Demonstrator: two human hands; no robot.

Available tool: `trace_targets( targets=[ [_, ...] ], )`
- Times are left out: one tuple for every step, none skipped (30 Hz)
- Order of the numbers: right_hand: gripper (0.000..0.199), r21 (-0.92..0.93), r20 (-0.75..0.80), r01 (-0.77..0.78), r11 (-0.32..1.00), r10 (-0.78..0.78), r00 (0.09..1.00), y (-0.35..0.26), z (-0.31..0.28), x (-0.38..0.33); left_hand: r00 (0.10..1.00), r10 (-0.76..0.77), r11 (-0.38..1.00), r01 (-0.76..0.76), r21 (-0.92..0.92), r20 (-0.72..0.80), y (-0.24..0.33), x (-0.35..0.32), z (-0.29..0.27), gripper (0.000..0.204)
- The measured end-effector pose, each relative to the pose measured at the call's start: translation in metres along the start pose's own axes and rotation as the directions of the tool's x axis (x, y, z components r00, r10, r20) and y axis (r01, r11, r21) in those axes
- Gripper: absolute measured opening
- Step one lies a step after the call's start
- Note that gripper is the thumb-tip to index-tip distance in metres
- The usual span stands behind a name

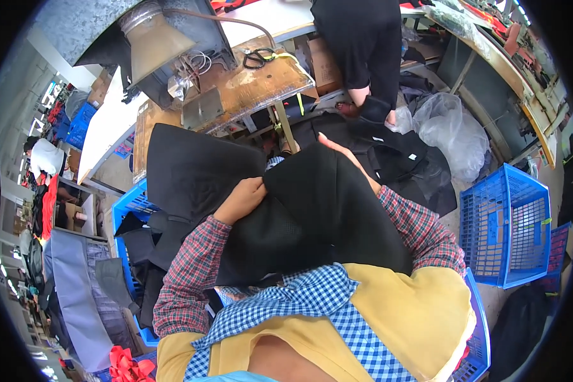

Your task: The person is assembling black fabric pieces by joining them using an industrial sewing machine.

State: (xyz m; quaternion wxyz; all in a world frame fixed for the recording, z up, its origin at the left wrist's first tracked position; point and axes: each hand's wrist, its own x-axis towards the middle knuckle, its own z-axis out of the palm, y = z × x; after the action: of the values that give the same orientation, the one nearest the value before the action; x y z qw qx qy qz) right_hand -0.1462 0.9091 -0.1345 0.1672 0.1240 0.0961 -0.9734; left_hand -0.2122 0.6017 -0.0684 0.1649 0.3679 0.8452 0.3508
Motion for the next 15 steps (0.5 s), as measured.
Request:
trace_targets(
  targets=[
    [0.034,0.002,-0.007,-0.01,1.0,0.01,1.0,0.002,-0.005,0.002,0.998,-0.04,0.996,0.036,0.085,0.05,-0.005,0.001,0.009,0.029],
    [0.033,0.028,-0.04,0.036,0.999,-0.035,0.999,0.002,-0.006,0.002,0.995,-0.049,0.995,0.041,0.087,0.09,-0.011,0.003,0.021,0.031],
    [0.032,0.045,-0.073,0.084,0.995,-0.081,0.994,0.002,-0.002,0.002,0.991,-0.035,0.999,0.04,-0.035,0.132,-0.025,0.005,0.039,0.032],
    [0.032,0.067,-0.106,0.135,0.989,-0.128,0.986,0.003,-0.001,0.002,0.988,-0.042,0.995,0.055,-0.084,0.151,-0.037,0.006,0.058,0.033],
    [0.031,0.085,-0.139,0.187,0.979,-0.174,0.975,0.003,0.003,0.002,0.985,-0.047,0.989,0.07,-0.133,0.168,-0.044,0.008,0.073,0.034],
    [0.03,0.101,-0.173,0.236,0.967,-0.217,0.961,0.004,0.006,0.004,0.985,-0.049,0.988,0.071,-0.134,0.164,-0.053,0.011,0.086,0.034],
    [0.03,0.113,-0.212,0.293,0.949,-0.266,0.941,0.005,0.01,0.001,0.985,0.039,0.985,-0.01,-0.172,0.167,-0.057,0.015,0.097,0.035],
    [0.029,0.128,-0.251,0.329,0.936,-0.291,0.923,0.012,0.01,0.004,0.982,0.104,0.976,-0.069,-0.207,0.161,-0.06,0.01,0.105,0.037],
    [0.029,0.14,-0.29,0.362,0.922,-0.311,0.905,0.02,0.01,0.008,0.985,0.084,0.977,-0.051,-0.209,0.152,-0.065,0.01,0.108,0.037],
    [0.029,0.14,-0.332,0.396,0.908,-0.334,0.882,0.029,0.013,0.008,0.975,0.052,0.981,-0.01,-0.192,0.217,-0.064,0.013,0.105,0.037],
    [0.029,0.137,-0.377,0.452,0.881,-0.376,0.846,0.032,0.015,0.0,0.954,0.04,0.984,0.013,-0.176,0.296,-0.055,0.018,0.104,0.037],
    [0.028,0.14,-0.421,0.501,0.854,-0.406,0.811,0.035,0.012,-0.003,0.978,0.107,0.981,-0.075,-0.178,0.179,-0.039,0.014,0.098,0.041],
    [0.029,0.139,-0.463,0.548,0.825,-0.435,0.772,0.037,0.009,-0.006,0.978,0.103,0.98,-0.069,-0.186,0.181,-0.026,0.015,0.098,0.041],
    [0.029,0.136,-0.496,0.589,0.796,-0.461,0.736,0.042,0.011,-0.006,0.961,0.108,0.989,-0.079,-0.122,0.255,-0.015,0.016,0.097,0.044],
    [0.029,0.131,-0.526,0.631,0.765,-0.486,0.698,0.046,0.013,-0.006,0.938,0.11,0.994,-0.096,-0.058,0.328,-0.008,0.018,0.099,0.048]
  ],
)
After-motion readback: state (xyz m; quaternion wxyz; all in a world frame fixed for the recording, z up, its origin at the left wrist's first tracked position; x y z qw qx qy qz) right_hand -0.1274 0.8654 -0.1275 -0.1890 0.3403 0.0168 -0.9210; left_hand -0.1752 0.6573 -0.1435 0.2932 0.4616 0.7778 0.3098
